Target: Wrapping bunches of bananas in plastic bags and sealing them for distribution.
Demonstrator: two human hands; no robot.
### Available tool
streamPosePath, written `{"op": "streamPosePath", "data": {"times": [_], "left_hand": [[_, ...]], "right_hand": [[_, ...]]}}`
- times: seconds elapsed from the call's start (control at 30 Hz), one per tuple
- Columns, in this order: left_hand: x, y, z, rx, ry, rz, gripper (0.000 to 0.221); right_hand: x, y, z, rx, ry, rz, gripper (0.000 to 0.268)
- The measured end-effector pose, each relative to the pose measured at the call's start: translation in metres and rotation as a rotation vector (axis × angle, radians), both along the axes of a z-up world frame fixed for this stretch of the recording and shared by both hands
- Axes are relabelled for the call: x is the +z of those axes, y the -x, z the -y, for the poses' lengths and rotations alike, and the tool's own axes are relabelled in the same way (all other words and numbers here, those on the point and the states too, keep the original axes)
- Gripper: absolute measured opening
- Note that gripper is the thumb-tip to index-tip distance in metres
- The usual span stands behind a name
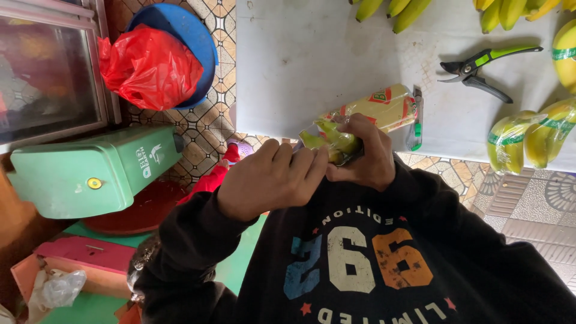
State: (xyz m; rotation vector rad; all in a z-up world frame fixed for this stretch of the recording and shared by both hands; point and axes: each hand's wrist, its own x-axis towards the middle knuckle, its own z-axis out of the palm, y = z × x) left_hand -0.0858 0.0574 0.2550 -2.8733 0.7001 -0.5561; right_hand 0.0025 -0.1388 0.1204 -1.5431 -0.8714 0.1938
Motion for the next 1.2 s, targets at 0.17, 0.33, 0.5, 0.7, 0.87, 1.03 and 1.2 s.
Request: {"op": "streamPosePath", "data": {"times": [0.17,0.33,0.5,0.7,0.87,1.03,1.2], "left_hand": [[0.016,-0.007,-0.004,-0.029,-0.048,0.043,0.014],[0.045,-0.021,-0.011,-0.087,-0.115,0.083,0.023],[0.05,-0.019,-0.018,-0.232,-0.156,0.098,0.023],[0.05,-0.019,-0.024,-0.267,-0.204,0.253,0.016],[0.054,-0.021,-0.031,-0.237,-0.192,0.277,0.018],[0.056,-0.02,-0.037,-0.229,-0.223,0.301,0.021],[0.037,-0.02,-0.039,-0.173,-0.269,0.448,0.012]], "right_hand": [[0.002,-0.005,-0.003,0.017,-0.011,0.085,0.061],[0.0,-0.007,-0.003,0.005,-0.055,0.1,0.055],[0.02,-0.013,-0.009,-0.037,-0.107,0.112,0.057],[0.017,-0.018,-0.005,-0.124,-0.208,0.087,0.057],[0.009,-0.022,0.006,-0.132,-0.216,0.112,0.055],[-0.007,-0.023,0.018,-0.13,-0.232,0.118,0.053],[-0.016,-0.02,0.025,-0.17,-0.293,0.194,0.052]]}}
